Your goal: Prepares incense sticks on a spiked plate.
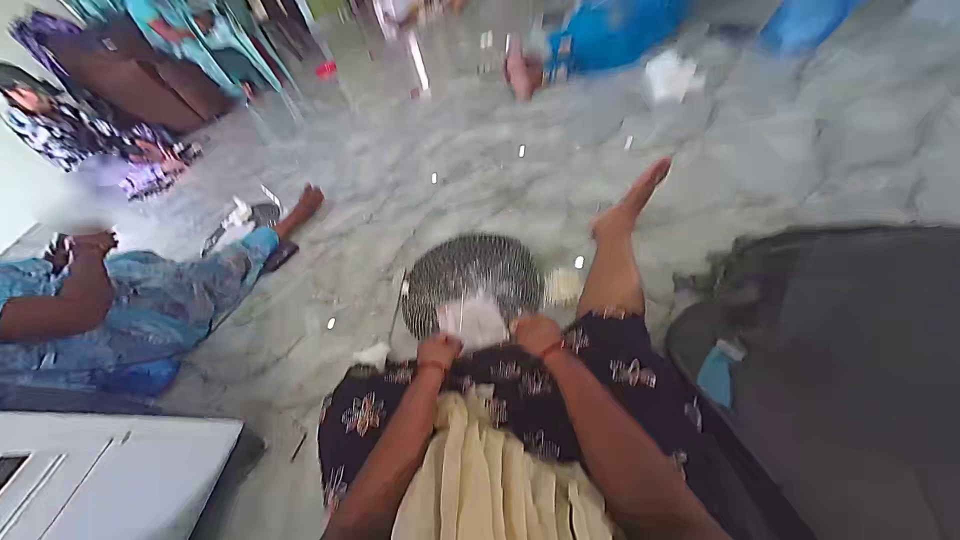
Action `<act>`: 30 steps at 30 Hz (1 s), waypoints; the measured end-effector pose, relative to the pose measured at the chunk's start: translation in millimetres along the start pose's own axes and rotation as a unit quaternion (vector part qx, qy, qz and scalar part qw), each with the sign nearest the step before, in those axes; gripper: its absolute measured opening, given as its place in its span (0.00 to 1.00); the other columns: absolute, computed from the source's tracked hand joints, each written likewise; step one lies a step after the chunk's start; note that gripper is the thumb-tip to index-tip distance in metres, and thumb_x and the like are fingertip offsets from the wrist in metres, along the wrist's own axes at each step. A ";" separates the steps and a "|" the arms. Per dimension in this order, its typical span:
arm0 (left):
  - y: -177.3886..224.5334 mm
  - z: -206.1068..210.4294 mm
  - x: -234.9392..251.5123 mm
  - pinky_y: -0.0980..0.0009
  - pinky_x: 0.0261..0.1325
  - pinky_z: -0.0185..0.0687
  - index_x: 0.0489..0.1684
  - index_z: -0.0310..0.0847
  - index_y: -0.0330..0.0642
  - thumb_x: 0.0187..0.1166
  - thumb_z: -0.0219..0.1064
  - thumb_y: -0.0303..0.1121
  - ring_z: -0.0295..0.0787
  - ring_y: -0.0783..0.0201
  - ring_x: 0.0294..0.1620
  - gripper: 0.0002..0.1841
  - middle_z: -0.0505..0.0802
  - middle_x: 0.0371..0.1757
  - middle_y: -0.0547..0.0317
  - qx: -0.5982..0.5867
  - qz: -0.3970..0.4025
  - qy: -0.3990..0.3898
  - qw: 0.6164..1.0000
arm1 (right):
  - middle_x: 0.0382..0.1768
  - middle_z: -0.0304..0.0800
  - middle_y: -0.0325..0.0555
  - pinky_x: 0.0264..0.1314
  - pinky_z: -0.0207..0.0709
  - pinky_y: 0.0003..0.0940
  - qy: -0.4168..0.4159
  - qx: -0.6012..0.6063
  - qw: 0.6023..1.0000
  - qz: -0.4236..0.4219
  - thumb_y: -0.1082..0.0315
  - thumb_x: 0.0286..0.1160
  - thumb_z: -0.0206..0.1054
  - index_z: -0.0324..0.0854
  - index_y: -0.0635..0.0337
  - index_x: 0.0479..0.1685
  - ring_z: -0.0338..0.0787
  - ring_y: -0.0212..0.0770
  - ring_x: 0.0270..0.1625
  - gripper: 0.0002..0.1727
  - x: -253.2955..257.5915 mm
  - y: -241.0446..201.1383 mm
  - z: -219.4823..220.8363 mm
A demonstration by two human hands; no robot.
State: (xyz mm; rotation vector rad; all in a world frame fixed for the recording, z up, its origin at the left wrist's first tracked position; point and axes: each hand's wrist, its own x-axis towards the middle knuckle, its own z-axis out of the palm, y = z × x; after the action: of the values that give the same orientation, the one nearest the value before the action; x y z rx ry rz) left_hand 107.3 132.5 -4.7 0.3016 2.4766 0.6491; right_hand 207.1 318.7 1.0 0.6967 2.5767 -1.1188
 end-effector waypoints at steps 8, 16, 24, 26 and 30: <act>18.3 34.2 -20.4 0.70 0.43 0.85 0.44 0.88 0.29 0.78 0.74 0.24 0.85 0.69 0.30 0.06 0.92 0.35 0.52 -0.254 0.023 0.042 0.966 | 0.45 0.91 0.48 0.45 0.82 0.29 0.068 0.426 0.901 -0.038 0.68 0.85 0.66 0.85 0.67 0.57 0.87 0.31 0.36 0.12 17.6 9.6 22.6; 21.9 47.3 -8.9 0.52 0.55 0.83 0.40 0.90 0.32 0.76 0.77 0.29 0.89 0.57 0.41 0.08 0.93 0.38 0.48 -0.137 0.047 0.048 0.988 | 0.38 0.91 0.45 0.44 0.80 0.32 0.039 0.352 0.935 -0.011 0.67 0.81 0.71 0.89 0.65 0.49 0.84 0.31 0.33 0.10 21.4 5.9 28.4; 26.1 59.3 -6.7 0.54 0.52 0.82 0.41 0.88 0.31 0.76 0.77 0.29 0.86 0.58 0.39 0.08 0.92 0.36 0.48 -0.139 0.062 0.020 0.988 | 0.41 0.92 0.52 0.55 0.79 0.49 0.044 0.265 0.963 -0.002 0.64 0.86 0.64 0.89 0.66 0.48 0.88 0.45 0.42 0.13 22.9 9.1 26.5; 29.2 61.9 -6.7 0.54 0.54 0.83 0.42 0.88 0.30 0.78 0.75 0.28 0.88 0.57 0.40 0.08 0.93 0.38 0.47 -0.145 0.063 0.006 0.987 | 0.43 0.92 0.56 0.58 0.78 0.52 0.049 0.266 0.963 0.003 0.64 0.87 0.63 0.88 0.68 0.50 0.89 0.49 0.45 0.15 23.7 11.0 27.3; 40.0 62.1 -9.9 0.57 0.49 0.80 0.41 0.86 0.32 0.81 0.73 0.30 0.84 0.59 0.37 0.08 0.91 0.36 0.49 -0.136 0.043 -0.023 0.990 | 0.43 0.89 0.53 0.51 0.81 0.41 0.043 0.333 0.941 0.044 0.66 0.88 0.63 0.85 0.69 0.57 0.86 0.41 0.39 0.14 23.8 12.7 25.4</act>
State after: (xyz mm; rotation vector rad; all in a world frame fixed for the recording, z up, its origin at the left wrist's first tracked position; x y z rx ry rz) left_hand 153.6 187.3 -25.0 0.3143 2.3056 0.9913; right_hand 194.2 315.3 -33.6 0.9990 2.1723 -1.9886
